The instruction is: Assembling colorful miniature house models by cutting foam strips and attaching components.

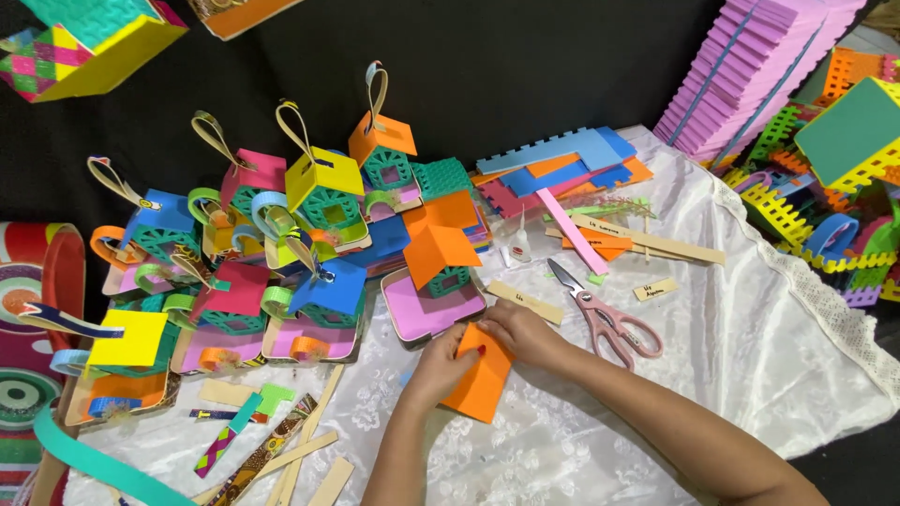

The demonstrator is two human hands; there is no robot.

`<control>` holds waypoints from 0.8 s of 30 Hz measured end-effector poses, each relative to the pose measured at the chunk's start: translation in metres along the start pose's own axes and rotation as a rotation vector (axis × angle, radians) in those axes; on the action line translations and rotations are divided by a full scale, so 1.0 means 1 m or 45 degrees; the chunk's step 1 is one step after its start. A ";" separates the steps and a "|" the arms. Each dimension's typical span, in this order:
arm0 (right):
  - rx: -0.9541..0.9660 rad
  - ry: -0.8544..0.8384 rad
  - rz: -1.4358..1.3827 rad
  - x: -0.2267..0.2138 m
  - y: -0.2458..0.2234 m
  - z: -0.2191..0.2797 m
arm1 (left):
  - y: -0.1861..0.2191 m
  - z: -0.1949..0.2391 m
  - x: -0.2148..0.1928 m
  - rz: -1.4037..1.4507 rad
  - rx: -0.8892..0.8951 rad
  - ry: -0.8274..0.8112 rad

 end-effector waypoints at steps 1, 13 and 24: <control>0.004 -0.003 -0.004 -0.003 0.003 0.000 | 0.002 0.001 0.001 0.003 -0.005 -0.002; -0.001 0.061 -0.586 -0.026 0.007 0.014 | 0.028 0.020 0.010 0.437 -0.019 0.173; -0.041 0.412 -0.057 -0.028 -0.015 0.026 | 0.009 0.005 -0.001 0.365 0.038 0.324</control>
Point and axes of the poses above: each hand's wrist, its own z-axis away from the middle knuckle, its own x-axis out of the palm, y = z × x, the point moved 6 cm from there along -z, towards the middle knuckle, and after that the axes turned 8 degrees about -y, right-handed, at the moved point
